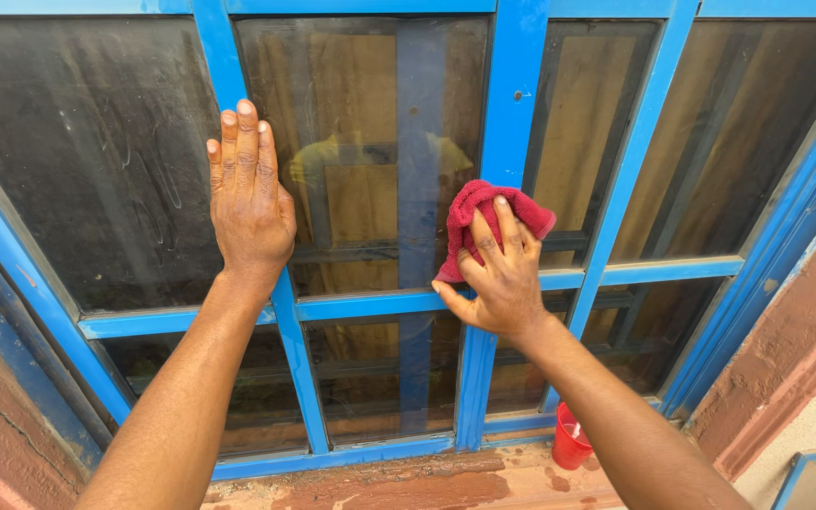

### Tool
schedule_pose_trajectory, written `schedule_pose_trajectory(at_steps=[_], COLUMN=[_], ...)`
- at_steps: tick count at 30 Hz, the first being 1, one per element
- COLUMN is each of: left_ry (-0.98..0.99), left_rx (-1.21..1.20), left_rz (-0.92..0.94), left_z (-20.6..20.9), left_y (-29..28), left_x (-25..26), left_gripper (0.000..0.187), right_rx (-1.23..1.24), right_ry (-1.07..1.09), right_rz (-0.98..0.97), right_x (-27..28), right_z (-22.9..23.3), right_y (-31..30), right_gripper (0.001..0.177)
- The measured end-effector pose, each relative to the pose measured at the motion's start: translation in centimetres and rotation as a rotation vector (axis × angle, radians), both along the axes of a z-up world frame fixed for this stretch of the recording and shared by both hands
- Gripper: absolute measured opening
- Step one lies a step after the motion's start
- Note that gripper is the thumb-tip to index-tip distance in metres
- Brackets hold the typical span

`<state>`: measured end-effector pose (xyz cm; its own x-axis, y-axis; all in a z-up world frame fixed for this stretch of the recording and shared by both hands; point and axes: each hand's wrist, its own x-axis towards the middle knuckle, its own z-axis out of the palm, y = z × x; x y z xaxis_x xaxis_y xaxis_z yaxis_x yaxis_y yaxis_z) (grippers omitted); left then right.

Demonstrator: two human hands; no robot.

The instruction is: The person cleans a window frame and glass by hand with a cloth, then washes and wrings the cloth in a bucket of water before continuing to wipe the window.

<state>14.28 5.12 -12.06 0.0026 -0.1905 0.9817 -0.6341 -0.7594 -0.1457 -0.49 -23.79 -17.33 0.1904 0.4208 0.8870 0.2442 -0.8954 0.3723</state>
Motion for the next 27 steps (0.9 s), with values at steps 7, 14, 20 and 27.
schedule_pose_trajectory(at_steps=[7, 14, 20, 27], left_ry=[-0.002, -0.017, 0.002, -0.022], left_rx=[0.006, 0.0, -0.008, -0.003], left_rz=[0.023, 0.011, -0.002, -0.003], left_z=[0.0, -0.2, -0.3, -0.3], left_y=[-0.1, -0.1, -0.3, -0.2], left_x=[0.0, 0.1, 0.1, 0.0], left_gripper=[0.064, 0.063, 0.065, 0.066], right_rx=[-0.085, 0.208, 0.317, 0.215], right_ry=[-0.146, -0.228, -0.095, -0.029], right_rz=[-0.063, 0.196, 0.082, 0.057], right_x=[2.8, 3.4, 2.1, 2.4], right_z=[10.4, 16.7, 2.9, 3.1], right_y=[-3.6, -1.0, 0.6, -0.8], right_gripper=[0.046, 0.058, 0.051, 0.041])
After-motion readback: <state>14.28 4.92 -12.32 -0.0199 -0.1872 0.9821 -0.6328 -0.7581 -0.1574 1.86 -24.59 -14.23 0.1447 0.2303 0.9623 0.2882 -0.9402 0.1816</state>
